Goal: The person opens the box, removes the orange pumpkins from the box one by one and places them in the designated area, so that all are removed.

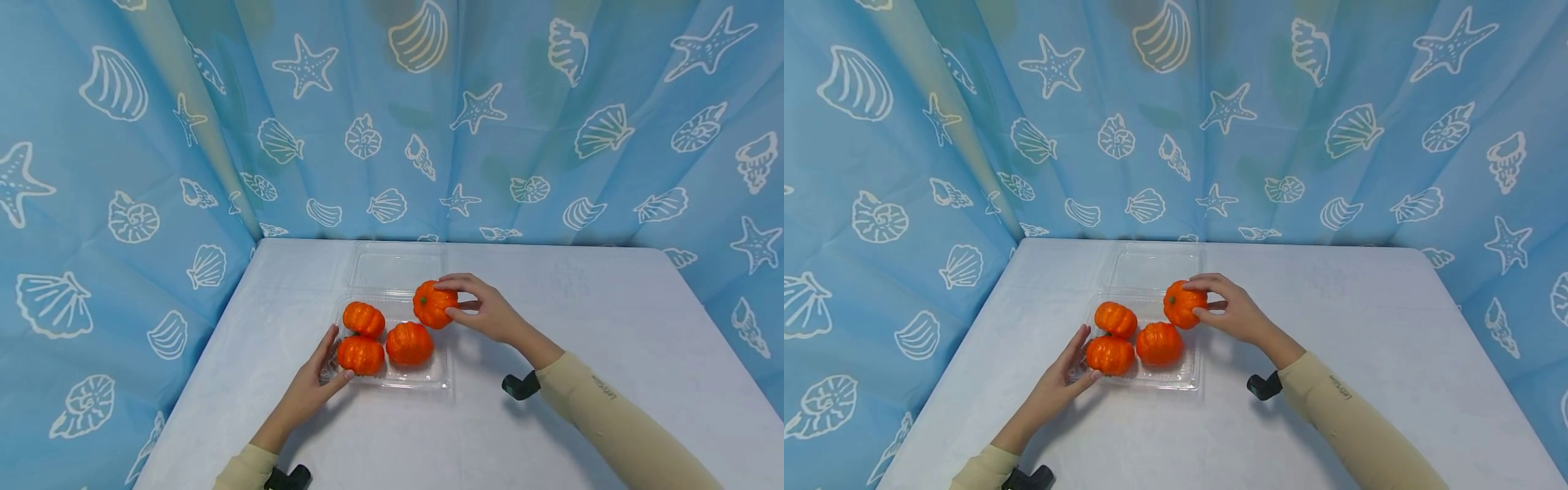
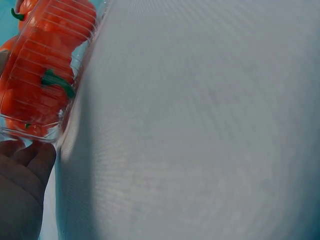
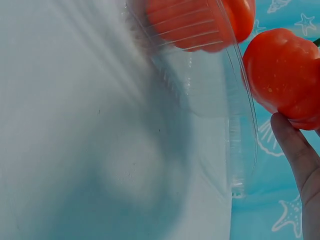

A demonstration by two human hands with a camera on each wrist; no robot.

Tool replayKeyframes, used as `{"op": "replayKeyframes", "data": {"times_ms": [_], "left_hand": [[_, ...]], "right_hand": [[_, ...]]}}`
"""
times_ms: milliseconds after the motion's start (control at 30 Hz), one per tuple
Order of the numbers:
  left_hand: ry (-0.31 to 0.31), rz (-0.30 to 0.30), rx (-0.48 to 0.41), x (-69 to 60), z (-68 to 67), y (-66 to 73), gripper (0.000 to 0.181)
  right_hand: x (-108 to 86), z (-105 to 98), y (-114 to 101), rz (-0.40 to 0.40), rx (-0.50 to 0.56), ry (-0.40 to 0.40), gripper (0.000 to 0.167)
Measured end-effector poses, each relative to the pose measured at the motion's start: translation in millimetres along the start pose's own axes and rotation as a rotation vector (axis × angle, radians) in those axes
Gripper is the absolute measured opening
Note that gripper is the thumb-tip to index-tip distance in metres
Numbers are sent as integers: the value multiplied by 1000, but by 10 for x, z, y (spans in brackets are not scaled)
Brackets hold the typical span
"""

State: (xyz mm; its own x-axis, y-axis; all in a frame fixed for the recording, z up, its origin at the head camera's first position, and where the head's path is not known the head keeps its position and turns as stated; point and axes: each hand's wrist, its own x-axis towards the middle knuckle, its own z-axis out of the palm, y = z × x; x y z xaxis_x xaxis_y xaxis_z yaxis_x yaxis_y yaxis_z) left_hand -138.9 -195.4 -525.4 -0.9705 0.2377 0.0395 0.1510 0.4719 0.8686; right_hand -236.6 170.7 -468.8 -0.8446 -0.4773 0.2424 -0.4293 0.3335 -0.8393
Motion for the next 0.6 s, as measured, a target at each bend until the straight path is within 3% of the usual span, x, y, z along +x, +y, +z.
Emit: {"op": "replayKeyframes", "data": {"times_ms": [167,600], "left_hand": [[5,8,-3,1,4,-15,91],[1,13,-8,7,2,-4,91]], "right_hand": [[-17,-16,29,-6,13,16,42],[-53,-55,102,77,63,79,36]]}}
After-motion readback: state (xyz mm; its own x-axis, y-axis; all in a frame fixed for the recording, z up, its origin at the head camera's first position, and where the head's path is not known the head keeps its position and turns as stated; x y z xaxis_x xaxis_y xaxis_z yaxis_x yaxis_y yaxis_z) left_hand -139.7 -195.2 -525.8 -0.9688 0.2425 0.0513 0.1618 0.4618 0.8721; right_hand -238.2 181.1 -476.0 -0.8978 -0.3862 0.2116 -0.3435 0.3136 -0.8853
